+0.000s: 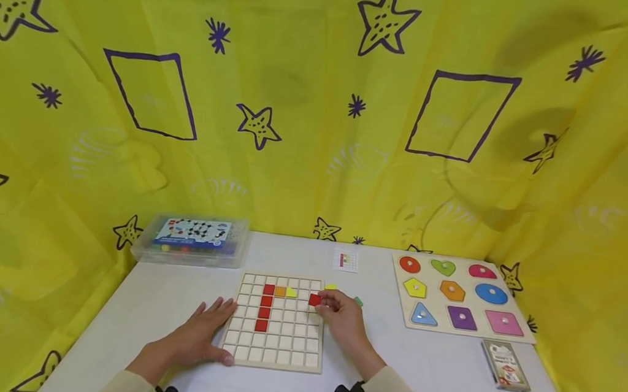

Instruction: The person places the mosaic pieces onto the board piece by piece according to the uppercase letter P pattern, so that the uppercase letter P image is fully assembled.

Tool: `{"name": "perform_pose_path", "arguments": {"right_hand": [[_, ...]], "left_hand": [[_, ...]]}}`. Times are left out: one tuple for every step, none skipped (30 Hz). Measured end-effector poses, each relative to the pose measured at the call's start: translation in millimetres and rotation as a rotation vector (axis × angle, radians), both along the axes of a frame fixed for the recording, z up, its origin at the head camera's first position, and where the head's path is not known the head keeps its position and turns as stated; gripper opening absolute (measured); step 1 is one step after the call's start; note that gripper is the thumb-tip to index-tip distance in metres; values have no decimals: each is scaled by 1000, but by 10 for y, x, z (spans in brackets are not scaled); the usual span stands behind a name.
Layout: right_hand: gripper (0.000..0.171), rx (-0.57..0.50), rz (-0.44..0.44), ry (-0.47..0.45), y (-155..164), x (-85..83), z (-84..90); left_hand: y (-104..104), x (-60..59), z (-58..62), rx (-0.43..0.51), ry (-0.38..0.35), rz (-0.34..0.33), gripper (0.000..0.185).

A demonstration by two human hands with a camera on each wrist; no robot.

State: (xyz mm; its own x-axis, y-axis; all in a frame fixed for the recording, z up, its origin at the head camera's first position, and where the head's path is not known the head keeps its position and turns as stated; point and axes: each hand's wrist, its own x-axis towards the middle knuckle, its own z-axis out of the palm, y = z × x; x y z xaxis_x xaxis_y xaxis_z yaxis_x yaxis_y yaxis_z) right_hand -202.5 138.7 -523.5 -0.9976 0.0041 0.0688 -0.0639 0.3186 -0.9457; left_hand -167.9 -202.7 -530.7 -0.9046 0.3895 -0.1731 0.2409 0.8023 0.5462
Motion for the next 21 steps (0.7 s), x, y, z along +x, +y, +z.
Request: {"name": "perform_pose_path", "arguments": {"right_hand": [[22,-8,11,-8,-37,21,4],[22,-13,22,-18,-74,40,7],[22,-17,34,-29,-112,60,8],[21,-19,48,-38,-149,82,10],[21,-18,63,-48,-185,103,11],[20,-9,78,-50,-220,122,9],[20,-2,95,-53,-258,144,5],[20,8,113,-51,-294,164,-6],[19,10,132,-51,-331,184,-16],[19,11,152,-46,-367,202,-25],[19,12,172,-41,-403,221,-34],[19,8,191,-39,-438,241,-42],[20,9,209,-33,-473,259,-55],[19,9,226,-28,-507,276,-64],[19,6,243,-19,-540,295,-70],[19,14,255,-15,-571,310,-82],[18,20,265,-11,-602,323,-92],[18,25,271,-13,-630,336,-102],[19,32,277,-8,-658,345,-117],[19,40,280,-6,-682,354,-129],[19,51,281,-2,-704,361,-145]], "left_hand": [[-1,2,-3,-2,2,0,121],[0,2,-5,-6,2,-1,121],[0,2,-7,-8,2,1,121],[0,3,-7,-9,2,2,121],[2,3,-8,-11,0,4,122],[4,2,-7,-13,-4,7,122],[5,3,-9,-14,-5,9,122],[6,4,-6,-14,-7,11,122],[6,4,-6,-16,-8,12,122],[7,5,-4,-18,-9,12,122],[8,5,-2,-17,-11,14,122],[8,5,1,-19,-12,14,122],[9,5,6,-19,-12,14,122],[11,6,11,-22,-14,13,122],[11,5,12,-24,-15,12,122],[14,5,19,-23,-17,13,122],[15,5,23,-22,-17,14,121],[19,6,29,-23,-18,13,121],[21,6,32,-24,-19,14,121],[23,7,38,-26,-21,13,121],[25,7,41,-25,-22,14,121]]}}
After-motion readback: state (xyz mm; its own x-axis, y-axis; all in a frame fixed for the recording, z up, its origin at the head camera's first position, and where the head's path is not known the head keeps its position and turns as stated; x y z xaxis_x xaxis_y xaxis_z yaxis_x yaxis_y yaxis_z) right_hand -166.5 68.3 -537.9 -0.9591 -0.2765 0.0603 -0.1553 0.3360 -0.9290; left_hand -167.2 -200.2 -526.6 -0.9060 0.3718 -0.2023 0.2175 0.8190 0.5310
